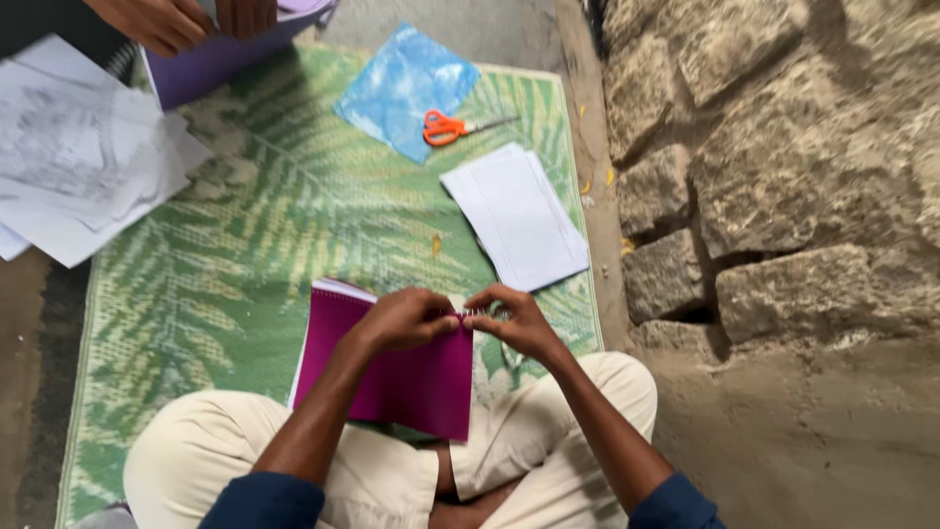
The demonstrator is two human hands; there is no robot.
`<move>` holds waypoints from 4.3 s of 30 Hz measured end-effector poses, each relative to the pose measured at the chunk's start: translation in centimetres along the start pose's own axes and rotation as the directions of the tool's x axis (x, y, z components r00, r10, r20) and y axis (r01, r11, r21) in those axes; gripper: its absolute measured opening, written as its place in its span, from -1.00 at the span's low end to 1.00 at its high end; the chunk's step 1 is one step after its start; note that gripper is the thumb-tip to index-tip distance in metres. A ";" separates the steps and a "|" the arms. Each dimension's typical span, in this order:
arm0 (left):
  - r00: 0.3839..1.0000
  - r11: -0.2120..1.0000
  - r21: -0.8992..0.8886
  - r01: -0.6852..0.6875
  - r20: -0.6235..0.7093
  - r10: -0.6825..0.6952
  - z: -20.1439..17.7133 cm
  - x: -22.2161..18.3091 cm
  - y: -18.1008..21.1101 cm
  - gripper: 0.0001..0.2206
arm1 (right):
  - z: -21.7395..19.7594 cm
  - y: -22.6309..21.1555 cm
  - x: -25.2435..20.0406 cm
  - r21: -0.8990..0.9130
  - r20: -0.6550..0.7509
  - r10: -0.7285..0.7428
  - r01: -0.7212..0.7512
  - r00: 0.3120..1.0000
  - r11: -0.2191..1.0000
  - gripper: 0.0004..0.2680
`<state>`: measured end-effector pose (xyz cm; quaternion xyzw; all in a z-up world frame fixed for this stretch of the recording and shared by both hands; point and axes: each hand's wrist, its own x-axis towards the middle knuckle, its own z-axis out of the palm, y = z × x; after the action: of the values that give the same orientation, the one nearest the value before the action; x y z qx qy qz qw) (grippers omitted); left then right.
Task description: The person assembles notebooks by aligning a stack of papers and a cover, then threading a spiral binding coil through the punched holes by hand.
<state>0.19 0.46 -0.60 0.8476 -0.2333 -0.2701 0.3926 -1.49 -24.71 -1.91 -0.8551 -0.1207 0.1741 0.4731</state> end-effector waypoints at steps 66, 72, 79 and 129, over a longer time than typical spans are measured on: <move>1.000 0.998 -0.054 -0.016 -0.027 0.014 0.2 -0.2 0.7 -0.70 | 0.3 -3.4 -1.1 -0.181 0.048 -0.103 0.110 0.994 0.977 -0.84; 0.999 0.999 0.031 0.039 0.010 -0.040 0.2 -0.1 1.0 -0.69 | 0.7 -2.5 -1.2 -0.221 0.001 -0.153 0.149 0.988 0.964 -0.87; 0.998 0.997 -0.045 0.056 0.040 -0.055 0.8 0.6 -0.6 -0.63 | 1.3 -2.3 -1.0 -0.211 -0.026 -0.123 0.115 0.992 0.971 -0.85; 0.999 0.984 -0.175 0.034 -0.030 -0.040 0.6 0.1 0.8 -0.78 | 1.4 -3.7 -2.7 -0.269 -0.102 -0.156 0.124 0.982 0.955 -0.86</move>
<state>-0.26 -0.44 -0.35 0.8186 -0.1863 -0.2826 0.4641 -4.66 -22.64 1.06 -0.9083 -0.1736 0.0699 0.3740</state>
